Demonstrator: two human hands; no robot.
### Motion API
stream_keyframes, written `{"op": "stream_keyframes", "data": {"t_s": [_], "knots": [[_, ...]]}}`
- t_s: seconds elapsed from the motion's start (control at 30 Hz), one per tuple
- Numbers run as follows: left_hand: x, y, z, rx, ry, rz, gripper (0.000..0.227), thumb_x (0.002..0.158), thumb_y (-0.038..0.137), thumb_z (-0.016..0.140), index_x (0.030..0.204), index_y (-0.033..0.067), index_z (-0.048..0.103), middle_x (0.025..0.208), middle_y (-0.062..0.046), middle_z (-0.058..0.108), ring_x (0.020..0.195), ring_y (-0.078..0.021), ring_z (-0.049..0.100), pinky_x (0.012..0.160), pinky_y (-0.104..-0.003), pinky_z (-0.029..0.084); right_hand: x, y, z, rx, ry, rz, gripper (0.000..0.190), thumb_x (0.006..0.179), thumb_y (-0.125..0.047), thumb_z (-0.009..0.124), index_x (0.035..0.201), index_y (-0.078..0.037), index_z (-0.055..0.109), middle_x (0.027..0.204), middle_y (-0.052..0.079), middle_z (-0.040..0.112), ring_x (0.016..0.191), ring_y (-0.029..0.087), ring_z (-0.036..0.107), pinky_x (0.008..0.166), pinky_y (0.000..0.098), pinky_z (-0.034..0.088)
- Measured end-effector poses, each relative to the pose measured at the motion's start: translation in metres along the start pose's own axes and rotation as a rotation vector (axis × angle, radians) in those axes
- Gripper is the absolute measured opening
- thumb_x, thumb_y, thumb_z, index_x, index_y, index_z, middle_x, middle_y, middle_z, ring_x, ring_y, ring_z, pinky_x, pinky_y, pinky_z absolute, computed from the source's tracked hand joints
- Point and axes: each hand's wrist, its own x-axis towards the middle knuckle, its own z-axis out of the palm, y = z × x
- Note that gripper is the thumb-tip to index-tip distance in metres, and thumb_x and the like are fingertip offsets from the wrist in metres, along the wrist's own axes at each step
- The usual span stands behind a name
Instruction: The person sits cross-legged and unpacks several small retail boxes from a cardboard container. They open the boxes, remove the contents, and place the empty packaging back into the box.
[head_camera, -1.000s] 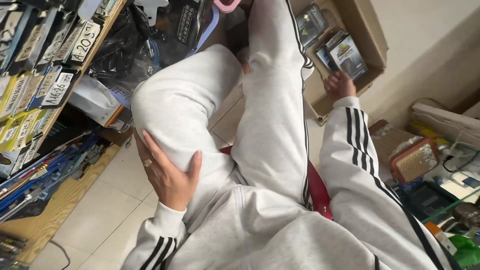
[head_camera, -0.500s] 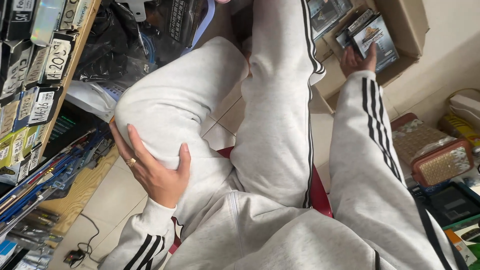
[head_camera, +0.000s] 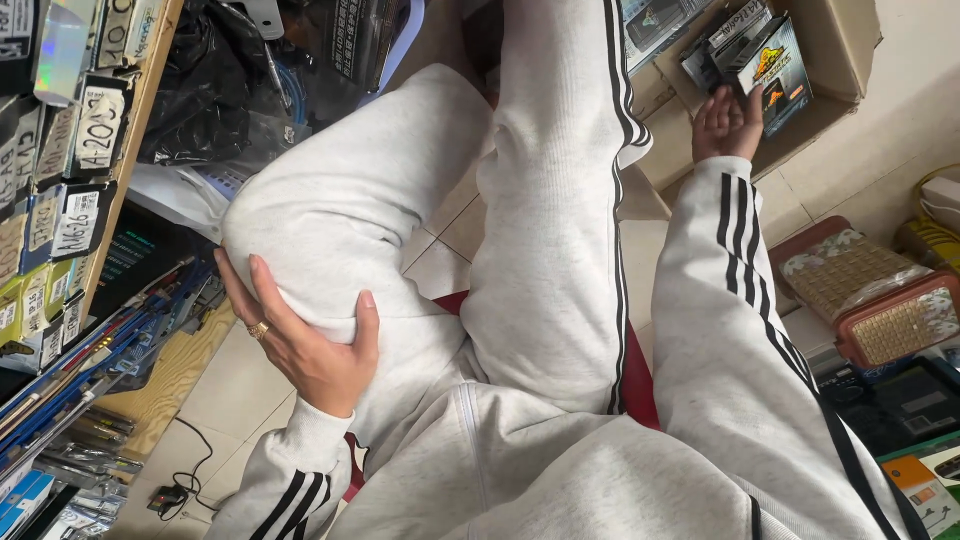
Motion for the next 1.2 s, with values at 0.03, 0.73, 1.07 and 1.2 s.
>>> {"op": "stream_keyframes", "data": {"t_s": [0.03,0.73,1.07,1.2], "knots": [[-0.001,-0.001,0.0,-0.003,0.0,0.0,0.079,0.106,0.043,0.062,0.16,0.0008,0.023,0.166,-0.034,0.019,0.156,-0.0548,0.032,0.126,-0.064,0.039,-0.014,0.0,0.002,-0.001,0.0,-0.003,0.064,0.065,-0.023,0.088,0.119,0.003,0.065,0.112,0.015,0.071,0.096,0.022,0.072,0.079,0.0332,0.059],[-0.022,-0.001,-0.005,-0.031,0.012,-0.035,0.076,0.107,0.047,0.058,0.163,0.0064,0.026,0.169,-0.03,0.018,0.154,-0.055,0.038,0.121,-0.065,0.042,-0.084,-0.032,0.011,-0.165,-0.056,-0.039,0.057,0.078,-0.025,0.076,0.127,0.0,0.064,0.102,0.011,0.064,0.076,0.017,0.061,0.071,0.0292,0.055],[-0.021,0.0,-0.002,0.032,0.028,0.104,0.059,0.11,0.044,0.055,0.158,0.0127,0.043,0.166,-0.029,0.018,0.158,-0.0513,0.024,0.128,-0.065,0.034,-0.344,-0.008,0.09,-0.392,-0.803,-0.001,0.058,0.09,-0.031,0.077,0.141,-0.012,0.059,0.121,0.006,0.059,0.088,0.012,0.058,0.07,0.0209,0.054],[-0.001,-0.004,0.006,0.086,0.025,0.342,0.024,0.104,0.024,0.073,0.128,0.02,0.077,0.161,-0.004,0.046,0.151,-0.0383,0.038,0.119,-0.073,0.013,-0.377,0.02,0.084,-0.481,-1.189,0.125,0.039,0.114,-0.016,0.047,0.152,-0.012,0.05,0.152,0.009,0.058,0.137,0.022,0.059,0.106,0.0348,0.056]]}}
